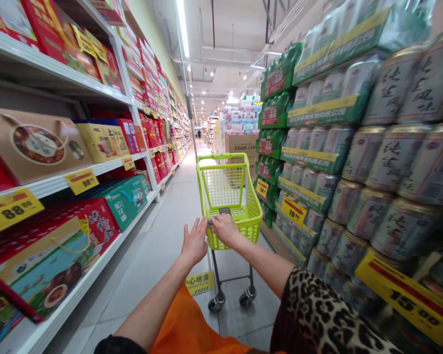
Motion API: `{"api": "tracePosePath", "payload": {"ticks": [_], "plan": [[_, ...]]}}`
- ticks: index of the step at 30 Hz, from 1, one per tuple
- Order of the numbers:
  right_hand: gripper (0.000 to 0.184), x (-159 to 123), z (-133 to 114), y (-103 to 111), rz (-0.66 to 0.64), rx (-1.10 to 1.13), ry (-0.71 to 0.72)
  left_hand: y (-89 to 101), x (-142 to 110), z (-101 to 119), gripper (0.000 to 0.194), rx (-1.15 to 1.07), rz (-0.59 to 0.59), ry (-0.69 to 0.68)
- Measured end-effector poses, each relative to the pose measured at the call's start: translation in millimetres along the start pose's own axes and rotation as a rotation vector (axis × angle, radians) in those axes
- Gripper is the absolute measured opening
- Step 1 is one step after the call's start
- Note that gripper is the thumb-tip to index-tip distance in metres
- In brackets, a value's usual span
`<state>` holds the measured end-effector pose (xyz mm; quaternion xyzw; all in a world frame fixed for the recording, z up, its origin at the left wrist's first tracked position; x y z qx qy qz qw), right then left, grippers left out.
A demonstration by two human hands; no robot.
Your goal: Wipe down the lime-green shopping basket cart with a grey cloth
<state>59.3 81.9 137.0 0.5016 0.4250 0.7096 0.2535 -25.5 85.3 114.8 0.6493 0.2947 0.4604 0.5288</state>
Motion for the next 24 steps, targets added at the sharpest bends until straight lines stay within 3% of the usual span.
{"api": "tracePosePath", "payload": {"ticks": [3, 5, 8, 12, 14, 16, 21, 24], "plan": [[0.023, 10.0, -12.9, -1.4, 0.010, -0.021, 0.032, 1.8, 2.2, -4.8, 0.075, 0.016, 0.040, -0.012], [0.026, 3.0, -7.7, 0.7, 0.017, -0.031, 0.075, 2.3, 4.5, -6.3, 0.075, 0.048, 0.050, -0.022], [0.028, -23.6, 23.0, 7.4, 0.015, -0.044, 0.106, 3.8, 8.0, -4.4, 0.073, 0.102, 0.045, -0.042], [0.025, -63.8, 81.1, 23.7, 0.050, -0.053, 0.045, 9.1, 11.3, 4.1, 0.064, 0.132, 0.061, -0.072], [0.021, -72.4, 96.1, 29.3, 0.073, -0.052, 0.012, 10.2, 10.9, 7.8, 0.061, 0.125, 0.069, -0.079], [0.018, -68.7, 93.1, 28.6, 0.078, -0.055, -0.003, 10.3, 9.4, 9.2, 0.060, 0.115, 0.079, -0.078], [0.019, -29.6, 40.8, 8.8, 0.068, -0.078, 0.026, 13.2, 8.5, 6.6, 0.059, 0.124, 0.116, -0.084], [0.022, -17.1, 21.4, 1.9, 0.097, -0.087, 0.072, 15.0, 9.0, 14.6, 0.058, 0.112, 0.121, -0.157]]}}
Point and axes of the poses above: each hand's wrist, its own x-axis towards the middle knuckle, its own y-axis out of the back of the hand, z = x × y, the point moved 8 cm from there along x, towards the middle knuckle, and after that the axes turned 8 degrees about y, right-handed, at the moved point
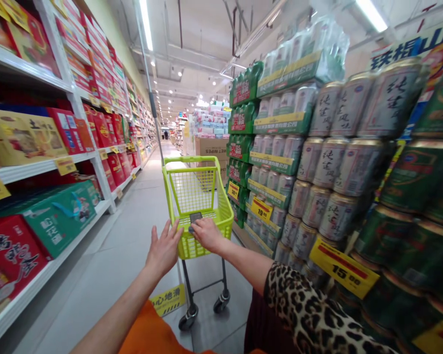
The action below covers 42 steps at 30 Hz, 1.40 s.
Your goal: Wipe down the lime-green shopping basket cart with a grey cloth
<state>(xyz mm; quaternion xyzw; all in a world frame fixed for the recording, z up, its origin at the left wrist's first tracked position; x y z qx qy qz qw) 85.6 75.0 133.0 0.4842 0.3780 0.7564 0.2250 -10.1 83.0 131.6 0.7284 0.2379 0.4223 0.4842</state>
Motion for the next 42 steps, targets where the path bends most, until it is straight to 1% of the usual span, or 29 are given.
{"api": "tracePosePath", "payload": {"ticks": [2, 3, 5, 9, 11, 13, 16, 18, 20, 24, 28, 30, 32, 33, 35, 36, 37, 38, 40, 42], "plan": [[0.026, -3.7, -0.2, 0.9, 0.028, 0.008, 0.054, -1.6, 0.0, 8.2, 0.061, -0.027, -0.011, -0.040], [0.027, -9.0, 4.0, 2.6, 0.039, 0.015, 0.075, -3.6, -0.3, 11.3, 0.062, -0.038, -0.020, -0.040], [0.027, -23.9, 20.4, 8.1, 0.062, 0.025, 0.090, -8.5, -1.6, 15.1, 0.064, -0.048, -0.034, -0.017], [0.024, -53.0, 60.3, 20.5, 0.114, 0.006, 0.053, -15.7, -4.3, 19.2, 0.067, -0.051, -0.059, 0.010], [0.023, -58.9, 69.7, 22.1, 0.132, -0.016, 0.020, -16.0, -4.4, 21.2, 0.069, -0.054, -0.076, 0.020], [0.023, -57.0, 67.3, 19.0, 0.144, -0.029, -0.007, -14.5, -3.9, 23.8, 0.072, -0.060, -0.090, 0.032], [0.024, -46.2, 50.1, 10.3, 0.161, -0.019, -0.016, -11.8, -3.1, 27.3, 0.074, -0.071, -0.114, 0.043], [0.025, -40.3, 40.4, 6.0, 0.167, -0.005, -0.006, -10.2, -2.9, 27.7, 0.075, -0.075, -0.123, 0.046], [0.026, -39.3, 37.7, 4.5, 0.163, 0.008, 0.014, -8.9, -2.6, 26.6, 0.075, -0.082, -0.121, 0.038], [0.026, -48.8, 50.9, 9.7, 0.170, 0.036, 0.051, -8.8, -1.1, 22.3, 0.070, -0.094, -0.091, -0.002], [0.025, -57.2, 68.1, 14.6, 0.206, 0.080, 0.050, -10.4, 1.6, 16.0, 0.066, -0.077, -0.088, 0.052], [0.023, -58.8, 75.4, 14.2, 0.208, 0.100, 0.028, -7.3, 3.6, 22.3, 0.066, -0.077, -0.116, 0.038], [0.022, -60.9, 82.6, 13.2, 0.203, 0.117, -0.001, 1.8, 7.6, 34.3, 0.069, -0.087, -0.132, 0.008], [0.022, -62.7, 86.3, 12.9, 0.202, 0.123, -0.013, 9.3, 10.6, 41.8, 0.071, -0.097, -0.112, -0.014], [0.023, -68.6, 94.9, 13.2, 0.209, 0.130, -0.039, 26.6, 17.0, 56.8, 0.075, -0.121, -0.023, -0.071], [0.024, -72.3, 99.9, 13.6, 0.215, 0.132, -0.053, 32.0, 19.8, 62.1, 0.076, -0.131, 0.013, -0.094], [0.024, -76.3, 105.5, 13.9, 0.222, 0.134, -0.068, 33.0, 22.2, 64.7, 0.077, -0.135, 0.020, -0.106], [0.024, -80.3, 111.6, 14.2, 0.227, 0.139, -0.088, 29.4, 24.3, 64.1, 0.076, -0.132, -0.003, -0.101], [0.024, -87.0, 124.1, 14.3, 0.234, 0.153, -0.133, 14.3, 26.2, 56.9, 0.074, -0.117, -0.086, -0.073], [0.024, -90.7, 134.3, 14.6, 0.241, 0.157, -0.182, 1.8, 25.6, 51.1, 0.073, -0.107, -0.123, -0.089]]}}
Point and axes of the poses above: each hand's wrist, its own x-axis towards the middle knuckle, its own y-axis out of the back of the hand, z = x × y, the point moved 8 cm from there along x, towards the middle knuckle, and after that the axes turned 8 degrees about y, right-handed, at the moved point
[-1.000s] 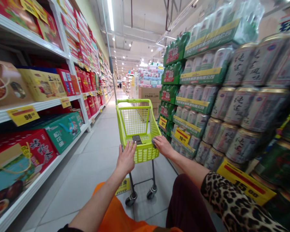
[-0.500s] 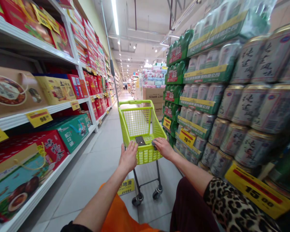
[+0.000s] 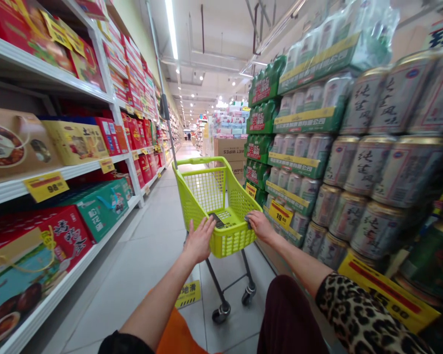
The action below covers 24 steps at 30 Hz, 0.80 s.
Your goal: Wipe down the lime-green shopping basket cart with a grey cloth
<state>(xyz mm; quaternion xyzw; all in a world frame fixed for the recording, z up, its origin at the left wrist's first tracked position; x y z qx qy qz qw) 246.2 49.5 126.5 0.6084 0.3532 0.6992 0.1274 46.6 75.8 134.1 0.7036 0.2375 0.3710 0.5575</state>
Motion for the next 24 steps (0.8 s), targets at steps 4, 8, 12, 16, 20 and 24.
{"api": "tracePosePath", "payload": {"ticks": [4, 8, 12, 16, 20, 24], "plan": [[0.029, 3.3, 0.8, -0.3, 0.015, -0.033, -0.090, -5.5, -0.2, 4.7, 0.072, 0.003, 0.023, -0.081], [0.025, 7.0, -28.7, -8.0, -0.015, -0.017, -0.087, -3.2, 0.8, 17.6, 0.071, 0.003, 0.044, -0.092], [0.022, 3.1, -48.5, -4.4, 0.012, 0.062, -0.044, -4.0, -1.8, 25.5, 0.068, -0.007, 0.071, -0.047], [0.023, -5.0, -30.8, 7.2, 0.035, 0.093, -0.048, -7.8, -5.3, 44.4, 0.070, -0.023, 0.077, -0.058], [0.027, -11.5, 2.6, 19.1, 0.017, 0.102, -0.086, -7.6, -2.4, 71.6, 0.073, -0.041, 0.072, -0.104], [0.030, -17.8, 30.6, 30.1, -0.044, 0.111, -0.112, -2.6, 10.8, 86.8, 0.070, -0.031, 0.062, -0.271]]}}
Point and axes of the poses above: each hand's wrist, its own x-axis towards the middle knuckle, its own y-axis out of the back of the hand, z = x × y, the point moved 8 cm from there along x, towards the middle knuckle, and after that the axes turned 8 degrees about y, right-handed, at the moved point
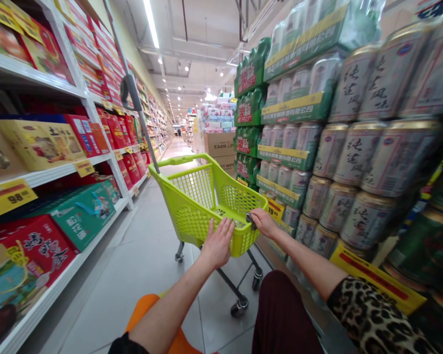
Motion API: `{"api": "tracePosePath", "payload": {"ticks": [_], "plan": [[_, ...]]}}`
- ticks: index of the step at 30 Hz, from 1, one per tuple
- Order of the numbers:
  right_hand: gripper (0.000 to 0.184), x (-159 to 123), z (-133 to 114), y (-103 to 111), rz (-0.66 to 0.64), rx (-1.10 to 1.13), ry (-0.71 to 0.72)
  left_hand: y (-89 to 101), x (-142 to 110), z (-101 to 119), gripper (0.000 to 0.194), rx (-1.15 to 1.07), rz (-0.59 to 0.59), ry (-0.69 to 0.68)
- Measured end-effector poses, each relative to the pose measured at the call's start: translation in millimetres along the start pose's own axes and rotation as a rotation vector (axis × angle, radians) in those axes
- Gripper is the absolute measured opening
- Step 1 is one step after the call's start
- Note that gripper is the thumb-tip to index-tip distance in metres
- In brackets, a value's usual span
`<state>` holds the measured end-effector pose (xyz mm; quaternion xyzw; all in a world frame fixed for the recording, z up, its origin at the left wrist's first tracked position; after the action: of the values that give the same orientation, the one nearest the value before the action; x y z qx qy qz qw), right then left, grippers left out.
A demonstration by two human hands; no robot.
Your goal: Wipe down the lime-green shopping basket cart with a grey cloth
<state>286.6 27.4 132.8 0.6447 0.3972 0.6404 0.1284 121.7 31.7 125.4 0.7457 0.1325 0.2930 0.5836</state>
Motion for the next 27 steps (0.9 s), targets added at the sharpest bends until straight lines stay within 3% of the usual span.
{"api": "tracePosePath", "payload": {"ticks": [2, 6, 12, 16, 20, 24, 27], "plan": [[0.029, -2.4, 11.6, 6.1, -0.027, 0.002, -0.012, 1.6, 11.4, -13.9, 0.069, 0.023, -0.008, 0.009], [0.026, -5.7, 35.0, 14.4, -0.052, -0.006, -0.065, -1.0, 33.1, -54.6, 0.071, 0.086, -0.026, 0.190], [0.028, -10.1, 55.8, 20.4, -0.037, -0.069, -0.216, -7.5, 46.2, -42.4, 0.072, 0.083, 0.015, 0.176], [0.027, -15.8, 41.6, 22.4, -0.020, -0.098, -0.276, -7.8, 51.7, -29.8, 0.070, 0.084, 0.031, 0.167], [0.027, -11.4, 10.8, 18.9, 0.021, -0.121, -0.303, -9.0, 57.2, -22.6, 0.070, 0.088, 0.042, 0.179], [0.025, 0.8, -24.0, 14.8, 0.124, -0.135, -0.219, -5.0, 58.9, -19.1, 0.069, 0.096, 0.053, 0.180], [0.027, -2.3, -30.3, 12.9, 0.105, -0.212, -0.172, 1.8, 58.6, -27.9, 0.067, 0.086, 0.049, 0.126]]}}
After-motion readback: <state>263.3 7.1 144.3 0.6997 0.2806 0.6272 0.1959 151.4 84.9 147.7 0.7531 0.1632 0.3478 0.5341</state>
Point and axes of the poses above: each hand's wrist, its own x-axis towards the middle knuckle, its own y-axis out of the back of the hand, z = x × y, the point moved 8 cm from there along x, towards the middle knuckle, and after that the axes turned 8 degrees about y, right-handed, at the moved point
